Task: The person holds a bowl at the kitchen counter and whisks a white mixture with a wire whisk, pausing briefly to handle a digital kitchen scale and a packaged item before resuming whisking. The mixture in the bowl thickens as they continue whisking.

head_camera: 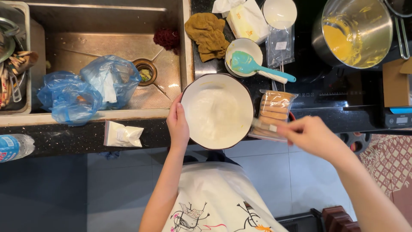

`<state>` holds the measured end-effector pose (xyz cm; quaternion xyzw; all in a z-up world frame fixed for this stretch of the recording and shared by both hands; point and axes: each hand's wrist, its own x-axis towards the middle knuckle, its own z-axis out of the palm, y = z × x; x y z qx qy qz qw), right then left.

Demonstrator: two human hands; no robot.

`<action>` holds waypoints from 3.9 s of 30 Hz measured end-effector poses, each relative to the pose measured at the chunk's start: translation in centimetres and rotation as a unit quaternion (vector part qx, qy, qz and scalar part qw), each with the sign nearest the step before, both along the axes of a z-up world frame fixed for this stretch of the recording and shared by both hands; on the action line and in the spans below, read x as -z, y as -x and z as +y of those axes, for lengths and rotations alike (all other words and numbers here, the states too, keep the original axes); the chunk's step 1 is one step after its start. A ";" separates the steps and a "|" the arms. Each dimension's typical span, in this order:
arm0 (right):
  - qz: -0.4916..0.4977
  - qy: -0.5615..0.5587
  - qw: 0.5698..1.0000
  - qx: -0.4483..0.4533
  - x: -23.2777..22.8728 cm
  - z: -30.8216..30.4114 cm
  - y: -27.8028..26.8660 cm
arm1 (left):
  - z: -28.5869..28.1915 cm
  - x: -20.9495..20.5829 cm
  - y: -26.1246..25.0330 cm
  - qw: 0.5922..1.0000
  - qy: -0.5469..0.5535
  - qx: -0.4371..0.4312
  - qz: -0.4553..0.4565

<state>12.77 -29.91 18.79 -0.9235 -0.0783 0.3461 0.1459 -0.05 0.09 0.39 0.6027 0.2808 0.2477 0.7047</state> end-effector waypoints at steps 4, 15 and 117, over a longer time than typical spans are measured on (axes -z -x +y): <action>0.070 -0.011 0.995 -0.067 1.4 -0.7 0.1 | 0.1 -0.5 -0.2 1.000 0.008 0.001 -0.012; 0.041 -0.044 0.997 -0.046 5.0 0.1 0.7 | 0.2 -0.3 0.1 1.000 -0.011 0.001 -0.001; -0.169 0.054 0.930 -0.321 -6.3 12.4 -1.8 | 0.6 0.2 0.2 0.999 -0.051 0.009 0.009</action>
